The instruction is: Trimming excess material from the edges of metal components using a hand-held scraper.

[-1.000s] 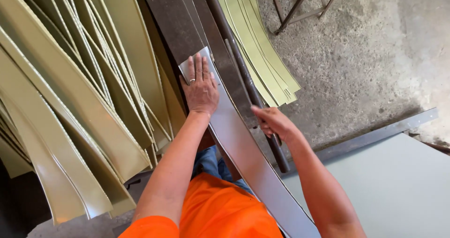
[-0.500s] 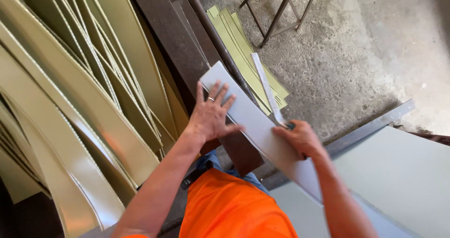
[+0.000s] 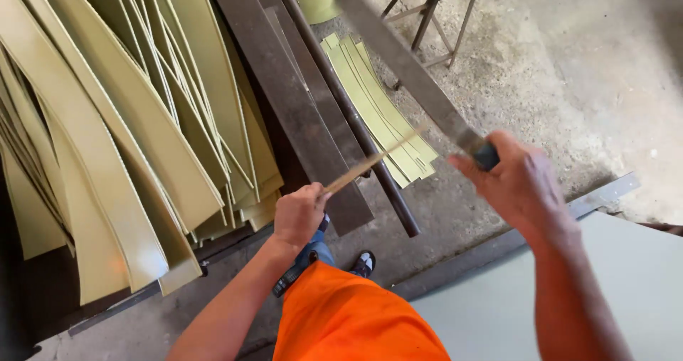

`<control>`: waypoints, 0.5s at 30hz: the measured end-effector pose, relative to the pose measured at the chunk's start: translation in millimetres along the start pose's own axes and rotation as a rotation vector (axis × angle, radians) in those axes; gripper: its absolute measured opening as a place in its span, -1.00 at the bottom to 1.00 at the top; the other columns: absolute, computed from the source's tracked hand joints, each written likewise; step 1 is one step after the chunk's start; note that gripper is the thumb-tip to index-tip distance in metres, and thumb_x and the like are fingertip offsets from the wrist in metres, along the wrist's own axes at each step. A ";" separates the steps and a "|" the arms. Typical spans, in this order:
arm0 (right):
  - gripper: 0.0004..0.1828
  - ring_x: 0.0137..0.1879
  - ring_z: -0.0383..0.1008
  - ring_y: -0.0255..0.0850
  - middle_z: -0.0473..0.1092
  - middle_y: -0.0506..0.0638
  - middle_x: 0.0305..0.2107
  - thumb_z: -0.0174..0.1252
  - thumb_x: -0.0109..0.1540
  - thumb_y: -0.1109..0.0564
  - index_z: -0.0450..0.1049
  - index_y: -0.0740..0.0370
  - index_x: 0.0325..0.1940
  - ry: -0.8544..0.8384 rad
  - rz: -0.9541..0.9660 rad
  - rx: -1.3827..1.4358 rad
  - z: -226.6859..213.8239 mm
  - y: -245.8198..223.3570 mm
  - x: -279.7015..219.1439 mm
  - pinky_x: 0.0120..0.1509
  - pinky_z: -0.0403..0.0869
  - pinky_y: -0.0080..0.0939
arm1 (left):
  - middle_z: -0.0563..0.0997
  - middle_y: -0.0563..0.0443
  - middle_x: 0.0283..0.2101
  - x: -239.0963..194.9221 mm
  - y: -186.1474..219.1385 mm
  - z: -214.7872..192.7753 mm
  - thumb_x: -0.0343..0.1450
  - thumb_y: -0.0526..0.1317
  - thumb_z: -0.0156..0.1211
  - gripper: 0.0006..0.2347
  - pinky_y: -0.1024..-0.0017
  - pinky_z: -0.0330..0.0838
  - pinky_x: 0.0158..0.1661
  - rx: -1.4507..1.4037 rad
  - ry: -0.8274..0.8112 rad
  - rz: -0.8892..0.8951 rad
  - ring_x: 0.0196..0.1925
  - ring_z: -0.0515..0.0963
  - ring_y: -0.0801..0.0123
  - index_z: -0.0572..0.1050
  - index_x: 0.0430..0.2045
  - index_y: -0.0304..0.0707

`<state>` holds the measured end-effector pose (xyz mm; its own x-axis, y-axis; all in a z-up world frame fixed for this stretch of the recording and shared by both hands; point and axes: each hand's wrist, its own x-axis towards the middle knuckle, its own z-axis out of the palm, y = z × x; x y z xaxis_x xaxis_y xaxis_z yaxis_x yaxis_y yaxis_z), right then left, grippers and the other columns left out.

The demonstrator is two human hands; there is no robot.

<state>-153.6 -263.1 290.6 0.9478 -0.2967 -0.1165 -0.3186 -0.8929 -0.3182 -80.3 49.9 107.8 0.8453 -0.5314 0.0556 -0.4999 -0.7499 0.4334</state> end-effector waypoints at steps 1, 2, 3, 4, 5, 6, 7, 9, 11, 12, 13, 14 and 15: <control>-0.54 -0.43 0.47 -0.16 0.46 -0.01 -0.55 0.25 0.21 -0.28 0.42 0.17 -0.32 0.000 -0.005 0.002 17.4 10.6 -13.8 -0.22 0.43 -0.06 | 0.68 -0.09 -0.38 -4.5 5.4 3.2 0.45 -0.14 0.22 -0.85 0.11 0.55 -0.41 0.003 0.003 -0.004 -0.40 0.68 -0.01 0.56 -0.42 -0.20; -0.57 -0.49 0.35 -0.21 0.39 -0.03 -0.59 0.30 0.21 -0.22 0.43 0.19 -0.33 0.009 0.056 0.222 35.0 20.8 -27.0 -0.37 0.34 -0.13 | 0.67 -0.19 -0.40 -8.5 10.2 6.1 0.41 -0.13 0.28 -0.83 0.08 0.54 -0.37 -0.144 0.046 -0.102 -0.36 0.67 -0.08 0.55 -0.35 -0.25; -0.59 -0.54 0.24 -0.27 0.32 -0.04 -0.62 0.35 0.22 -0.16 0.45 0.22 -0.35 0.022 0.117 0.446 53.2 29.6 -38.3 -0.52 0.25 -0.20 | 0.66 -0.29 -0.42 -9.8 12.8 7.7 0.38 -0.13 0.34 -0.77 0.04 0.53 -0.33 -0.289 0.093 -0.195 -0.32 0.67 -0.16 0.54 -0.28 -0.31; -0.59 -0.54 0.24 -0.27 0.32 -0.04 -0.62 0.35 0.22 -0.16 0.45 0.22 -0.35 0.025 0.111 0.451 78.3 37.4 -51.1 -0.52 0.25 -0.20 | 0.66 -0.29 -0.42 -5.0 11.9 14.7 0.38 -0.13 0.34 -0.77 0.04 0.53 -0.33 -0.283 0.099 -0.194 -0.32 0.67 -0.16 0.54 -0.28 -0.31; -0.58 -0.57 0.20 -0.32 0.27 -0.09 -0.65 0.34 0.23 -0.16 0.43 0.24 -0.37 0.071 0.144 0.557 102.9 46.3 -68.4 -0.56 0.21 -0.22 | 0.66 -0.33 -0.37 -3.1 13.4 23.4 0.37 -0.16 0.36 -0.76 0.06 0.54 -0.30 -0.346 0.145 -0.258 -0.28 0.68 -0.15 0.52 -0.26 -0.35; -0.56 -0.60 0.16 -0.36 0.23 -0.14 -0.68 0.33 0.23 -0.15 0.41 0.25 -0.40 0.117 0.177 0.664 127.8 55.3 -85.2 -0.61 0.16 -0.23 | 0.66 -0.37 -0.33 -0.6 14.6 32.6 0.36 -0.20 0.38 -0.74 0.09 0.56 -0.27 -0.407 0.192 -0.322 -0.23 0.69 -0.15 0.50 -0.24 -0.40; -0.56 -0.60 0.16 -0.36 0.23 -0.14 -0.68 0.33 0.23 -0.15 0.41 0.25 -0.40 0.117 0.184 0.665 133.8 54.9 -97.8 -0.61 0.16 -0.23 | 0.66 -0.37 -0.33 7.6 13.4 36.7 0.36 -0.20 0.38 -0.74 0.09 0.56 -0.27 -0.407 0.186 -0.320 -0.23 0.69 -0.15 0.50 -0.24 -0.40; -0.55 -0.68 0.13 -0.32 0.19 -0.10 -0.73 0.28 0.24 -0.16 0.42 0.29 -0.39 -0.060 0.435 0.796 148.3 53.7 -127.4 -0.69 0.11 -0.16 | 0.69 -0.35 -0.26 19.9 10.7 48.2 0.29 -0.24 0.43 -0.72 0.17 0.58 -0.17 -0.553 0.362 -0.473 -0.18 0.73 -0.07 0.52 -0.24 -0.44; -0.57 -0.71 0.14 -0.28 0.20 -0.07 -0.74 0.25 0.24 -0.17 0.44 0.28 -0.33 -0.158 0.547 0.785 154.3 53.5 -155.2 -0.70 0.12 -0.13 | 0.69 -0.37 -0.26 33.3 -8.9 76.9 0.29 -0.23 0.46 -0.70 0.17 0.58 -0.17 -0.525 0.413 -0.491 -0.18 0.73 -0.08 0.52 -0.25 -0.48; -0.58 -0.73 0.16 -0.25 0.20 -0.05 -0.76 0.22 0.23 -0.17 0.46 0.27 -0.28 -0.249 0.638 0.769 156.1 53.1 -170.6 -0.72 0.13 -0.10 | 0.69 -0.39 -0.26 35.4 -18.6 92.8 0.29 -0.22 0.49 -0.67 0.17 0.58 -0.16 -0.499 0.484 -0.505 -0.18 0.72 -0.10 0.51 -0.27 -0.51; -0.58 -0.73 0.16 -0.25 0.20 -0.05 -0.76 0.22 0.23 -0.17 0.46 0.27 -0.28 -0.254 0.643 0.773 168.2 61.0 -180.1 -0.72 0.13 -0.10 | 0.69 -0.39 -0.26 38.2 -20.0 94.4 0.29 -0.22 0.49 -0.67 0.17 0.58 -0.16 -0.493 0.479 -0.507 -0.18 0.72 -0.10 0.51 -0.27 -0.51; -0.57 -0.72 0.20 -0.24 0.22 -0.03 -0.76 0.22 0.22 -0.18 0.47 0.28 -0.25 -0.290 0.644 0.746 179.4 68.3 -189.6 -0.69 0.17 -0.08 | 0.69 -0.38 -0.26 41.2 -21.1 95.2 0.28 -0.23 0.48 -0.68 0.17 0.58 -0.17 -0.503 0.515 -0.522 -0.18 0.73 -0.09 0.52 -0.28 -0.51; -0.56 -0.72 0.24 -0.22 0.24 0.00 -0.77 0.22 0.22 -0.18 0.48 0.29 -0.22 -0.332 0.647 0.719 190.7 74.8 -202.2 -0.66 0.22 -0.06 | 0.69 -0.38 -0.27 40.4 -22.2 96.1 0.26 -0.25 0.48 -0.69 0.17 0.57 -0.18 -0.510 0.547 -0.541 -0.19 0.73 -0.07 0.53 -0.28 -0.51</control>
<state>-370.9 -205.3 111.0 0.5763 -0.4434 -0.6866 -0.8025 -0.1477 -0.5781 -53.1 7.2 14.0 0.9757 0.1990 0.0912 0.0232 -0.5084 0.8608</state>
